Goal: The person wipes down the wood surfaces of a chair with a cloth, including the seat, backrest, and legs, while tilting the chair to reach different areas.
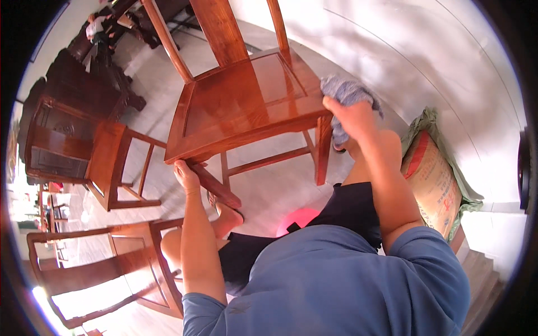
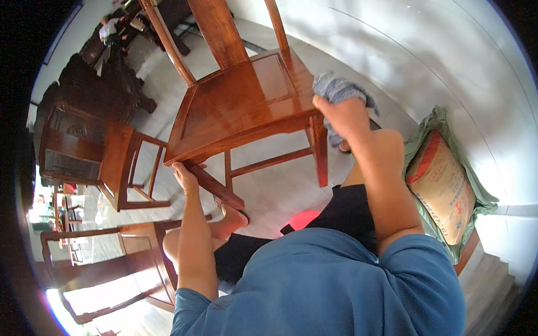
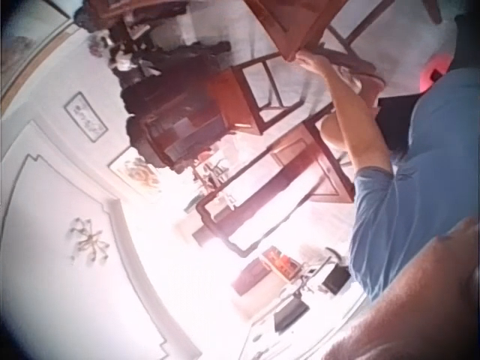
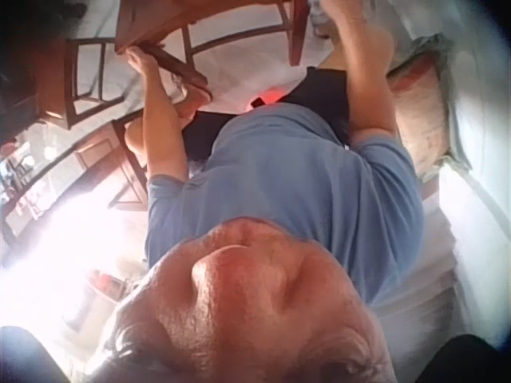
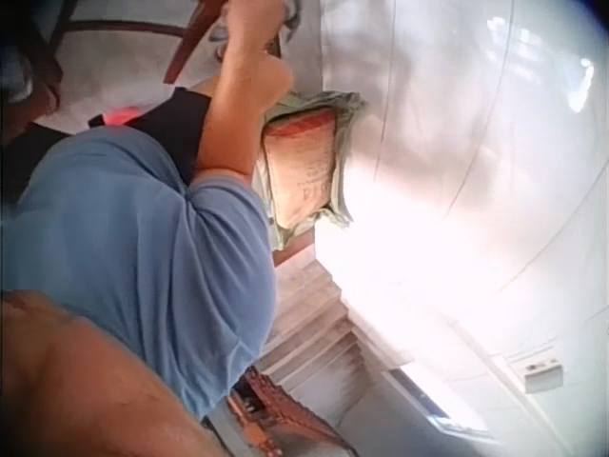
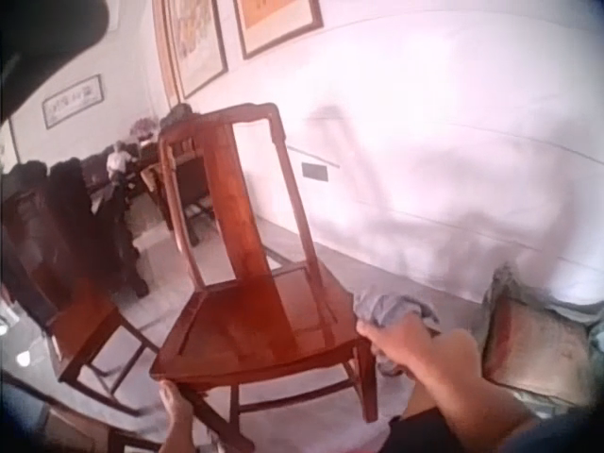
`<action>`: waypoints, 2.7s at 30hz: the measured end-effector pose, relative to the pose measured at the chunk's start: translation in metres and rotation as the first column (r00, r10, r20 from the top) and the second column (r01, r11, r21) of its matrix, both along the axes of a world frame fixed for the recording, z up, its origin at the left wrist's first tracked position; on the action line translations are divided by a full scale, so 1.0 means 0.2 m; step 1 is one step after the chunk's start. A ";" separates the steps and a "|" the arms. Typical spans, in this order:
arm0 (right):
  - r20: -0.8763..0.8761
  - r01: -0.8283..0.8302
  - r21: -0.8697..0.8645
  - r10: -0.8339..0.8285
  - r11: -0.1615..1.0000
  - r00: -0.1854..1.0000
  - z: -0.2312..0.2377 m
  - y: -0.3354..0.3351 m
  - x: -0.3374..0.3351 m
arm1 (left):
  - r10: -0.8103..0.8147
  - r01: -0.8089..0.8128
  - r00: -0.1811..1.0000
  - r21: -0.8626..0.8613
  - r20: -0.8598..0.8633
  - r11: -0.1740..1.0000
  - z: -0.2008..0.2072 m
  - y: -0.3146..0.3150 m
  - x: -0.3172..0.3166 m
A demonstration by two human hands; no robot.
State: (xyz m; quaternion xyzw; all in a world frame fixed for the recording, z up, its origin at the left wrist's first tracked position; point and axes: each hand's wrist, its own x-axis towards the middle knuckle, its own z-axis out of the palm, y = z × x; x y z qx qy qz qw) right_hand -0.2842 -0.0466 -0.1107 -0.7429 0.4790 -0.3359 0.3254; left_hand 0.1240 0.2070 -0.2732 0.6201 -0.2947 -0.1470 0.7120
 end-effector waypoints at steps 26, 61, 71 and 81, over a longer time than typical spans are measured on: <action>0.374 0.276 0.034 -0.268 0.961 0.888 -0.27 -0.48 -0.11 | 0.249 -0.188 0.747 0.164 -0.616 0.968 0.23 -0.30 0.20; 0.952 -0.100 -0.028 0.058 0.995 0.301 -0.16 -0.60 -0.31 | -0.504 0.512 0.856 -0.052 0.116 0.857 1.01 -1.67 -1.27; 0.946 -0.202 0.294 -0.254 0.934 0.201 -0.09 -0.50 -0.38 | -0.391 0.398 0.915 -0.061 0.100 0.915 1.21 -1.46 -1.25; 0.970 -0.216 0.114 -0.062 0.970 0.234 -0.12 -0.55 -0.30 | -0.793 0.791 0.609 -0.088 0.017 0.605 1.73 -1.46 -0.49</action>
